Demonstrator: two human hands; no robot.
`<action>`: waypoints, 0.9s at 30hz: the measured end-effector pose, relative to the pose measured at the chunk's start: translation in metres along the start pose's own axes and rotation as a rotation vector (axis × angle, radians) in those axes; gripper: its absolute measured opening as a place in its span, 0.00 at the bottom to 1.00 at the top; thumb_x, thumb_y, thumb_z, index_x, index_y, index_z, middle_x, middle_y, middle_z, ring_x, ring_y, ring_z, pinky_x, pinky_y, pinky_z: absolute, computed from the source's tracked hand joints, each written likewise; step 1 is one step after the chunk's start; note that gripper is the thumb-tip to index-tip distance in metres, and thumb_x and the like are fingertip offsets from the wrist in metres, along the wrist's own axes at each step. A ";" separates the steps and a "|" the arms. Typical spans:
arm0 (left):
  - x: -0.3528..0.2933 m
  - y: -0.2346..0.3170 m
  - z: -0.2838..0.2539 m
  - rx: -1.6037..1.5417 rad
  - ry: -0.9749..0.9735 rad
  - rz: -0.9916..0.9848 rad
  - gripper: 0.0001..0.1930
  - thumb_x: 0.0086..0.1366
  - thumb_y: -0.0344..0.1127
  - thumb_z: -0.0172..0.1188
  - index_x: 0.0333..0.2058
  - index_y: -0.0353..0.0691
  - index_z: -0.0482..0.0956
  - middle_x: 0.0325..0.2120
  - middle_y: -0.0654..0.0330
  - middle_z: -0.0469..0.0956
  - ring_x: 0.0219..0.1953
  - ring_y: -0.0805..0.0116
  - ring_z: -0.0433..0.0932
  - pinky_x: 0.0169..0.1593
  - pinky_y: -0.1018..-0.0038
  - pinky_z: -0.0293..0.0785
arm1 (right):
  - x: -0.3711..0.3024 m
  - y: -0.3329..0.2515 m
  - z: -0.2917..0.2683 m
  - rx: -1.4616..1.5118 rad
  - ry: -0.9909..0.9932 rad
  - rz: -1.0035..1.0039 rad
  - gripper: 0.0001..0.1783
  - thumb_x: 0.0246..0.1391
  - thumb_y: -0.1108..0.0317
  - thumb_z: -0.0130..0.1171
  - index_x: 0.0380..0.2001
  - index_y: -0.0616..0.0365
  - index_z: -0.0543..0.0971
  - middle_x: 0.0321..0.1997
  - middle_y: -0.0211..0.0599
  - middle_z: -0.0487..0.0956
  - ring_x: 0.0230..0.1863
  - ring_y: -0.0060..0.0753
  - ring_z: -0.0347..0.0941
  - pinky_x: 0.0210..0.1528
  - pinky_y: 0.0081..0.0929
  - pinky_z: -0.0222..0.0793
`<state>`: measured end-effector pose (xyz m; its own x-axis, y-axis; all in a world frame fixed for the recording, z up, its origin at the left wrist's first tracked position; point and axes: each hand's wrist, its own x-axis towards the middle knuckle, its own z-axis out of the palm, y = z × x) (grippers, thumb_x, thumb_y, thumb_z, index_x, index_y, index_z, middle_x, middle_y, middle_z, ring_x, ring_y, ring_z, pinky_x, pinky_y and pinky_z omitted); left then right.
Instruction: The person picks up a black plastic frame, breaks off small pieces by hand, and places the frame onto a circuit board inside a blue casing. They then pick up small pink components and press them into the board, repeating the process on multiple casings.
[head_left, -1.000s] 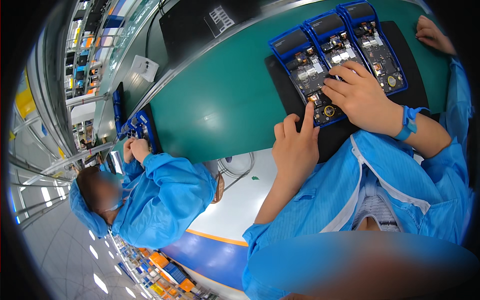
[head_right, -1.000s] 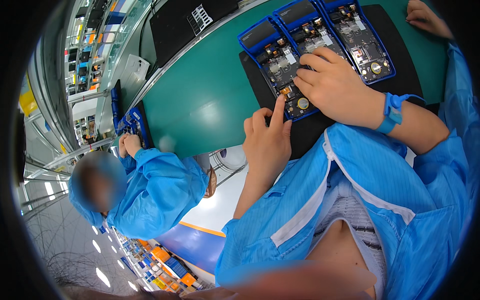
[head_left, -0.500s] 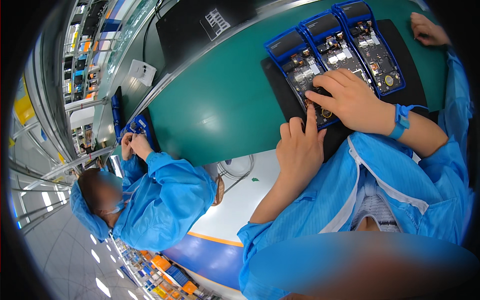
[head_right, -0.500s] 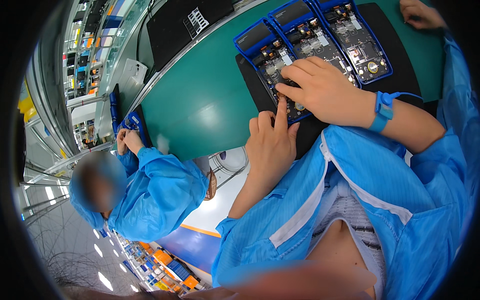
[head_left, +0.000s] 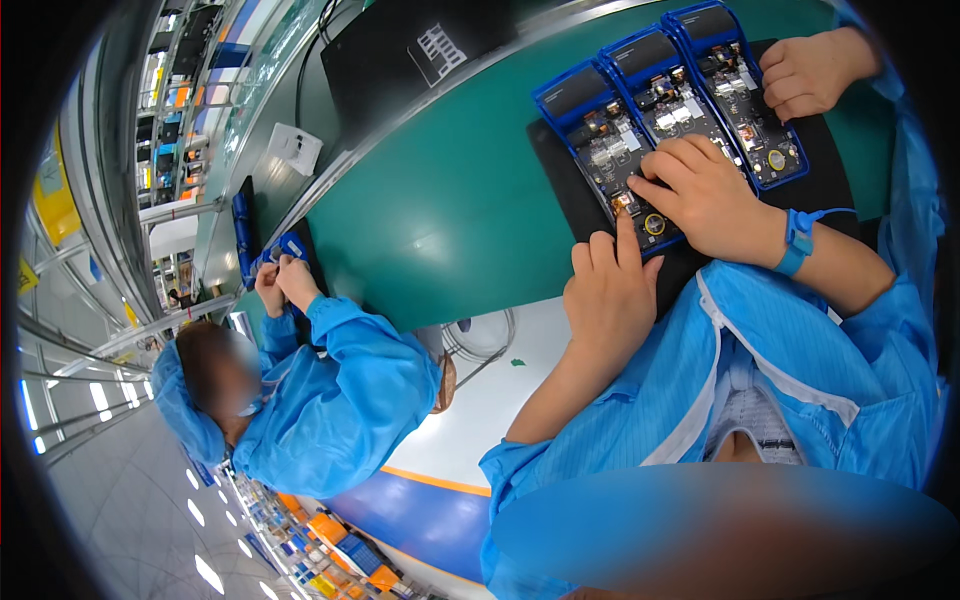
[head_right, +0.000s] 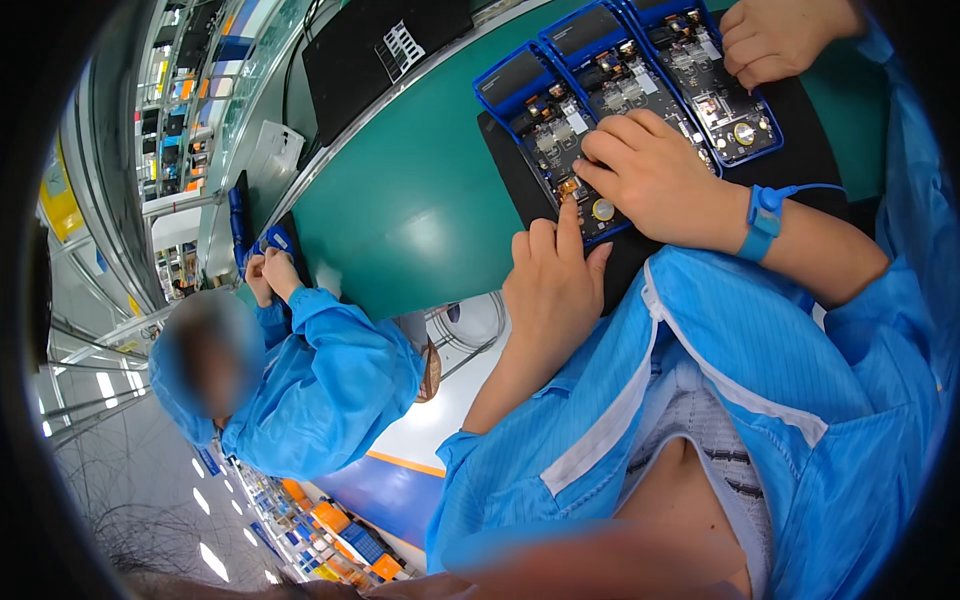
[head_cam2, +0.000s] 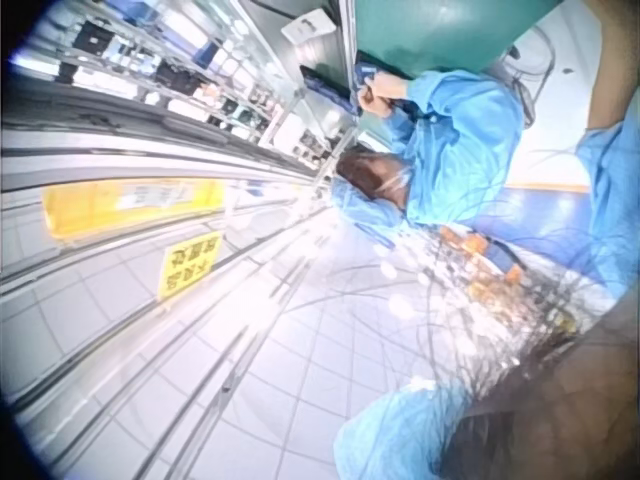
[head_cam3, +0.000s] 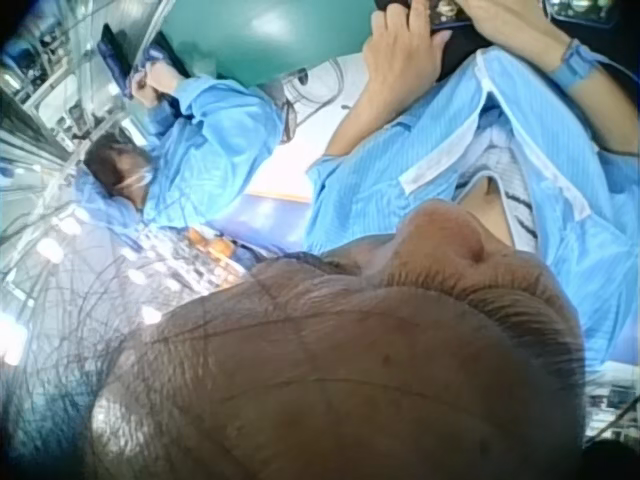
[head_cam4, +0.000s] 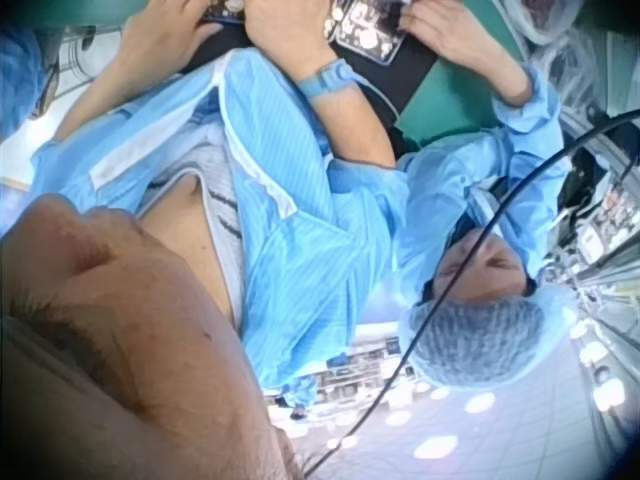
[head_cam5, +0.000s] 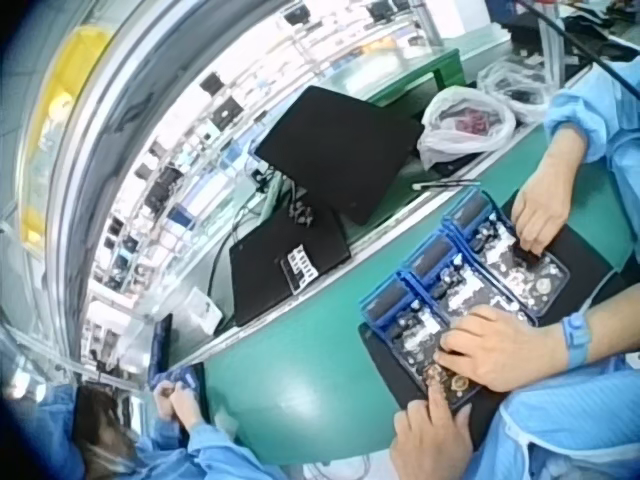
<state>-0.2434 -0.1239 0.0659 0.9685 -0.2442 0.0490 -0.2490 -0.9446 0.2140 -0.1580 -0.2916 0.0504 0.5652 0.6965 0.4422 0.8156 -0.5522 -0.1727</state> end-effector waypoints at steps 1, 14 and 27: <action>0.001 0.000 0.000 -0.025 0.030 -0.011 0.34 0.54 0.43 0.62 0.56 0.31 0.64 0.30 0.56 0.66 0.33 0.61 0.67 0.24 0.71 0.69 | 0.001 -0.001 -0.002 0.004 0.016 0.010 0.19 0.43 0.68 0.53 0.41 0.61 0.77 0.42 0.37 0.73 0.48 0.37 0.68 0.51 0.32 0.61; 0.014 -0.012 -0.001 0.147 -0.030 -0.043 0.37 0.55 0.54 0.59 0.57 0.34 0.65 0.28 0.60 0.65 0.31 0.63 0.67 0.22 0.71 0.67 | -0.016 -0.010 -0.014 0.055 0.055 0.136 0.17 0.39 0.66 0.62 0.35 0.60 0.79 0.49 0.42 0.72 0.56 0.43 0.64 0.57 0.41 0.58; 0.007 -0.069 0.009 -1.589 0.127 -0.343 0.21 0.71 0.42 0.43 0.56 0.33 0.64 0.37 0.60 0.72 0.37 0.77 0.69 0.23 0.87 0.61 | -0.037 -0.010 -0.018 0.189 0.215 0.119 0.24 0.40 0.68 0.64 0.45 0.54 0.75 0.47 0.41 0.71 0.48 0.43 0.68 0.49 0.39 0.63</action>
<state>-0.2189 -0.0623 0.0429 0.9883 0.0128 -0.1520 0.1447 0.2364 0.9608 -0.1887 -0.3198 0.0515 0.6353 0.5079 0.5817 0.7653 -0.5148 -0.3863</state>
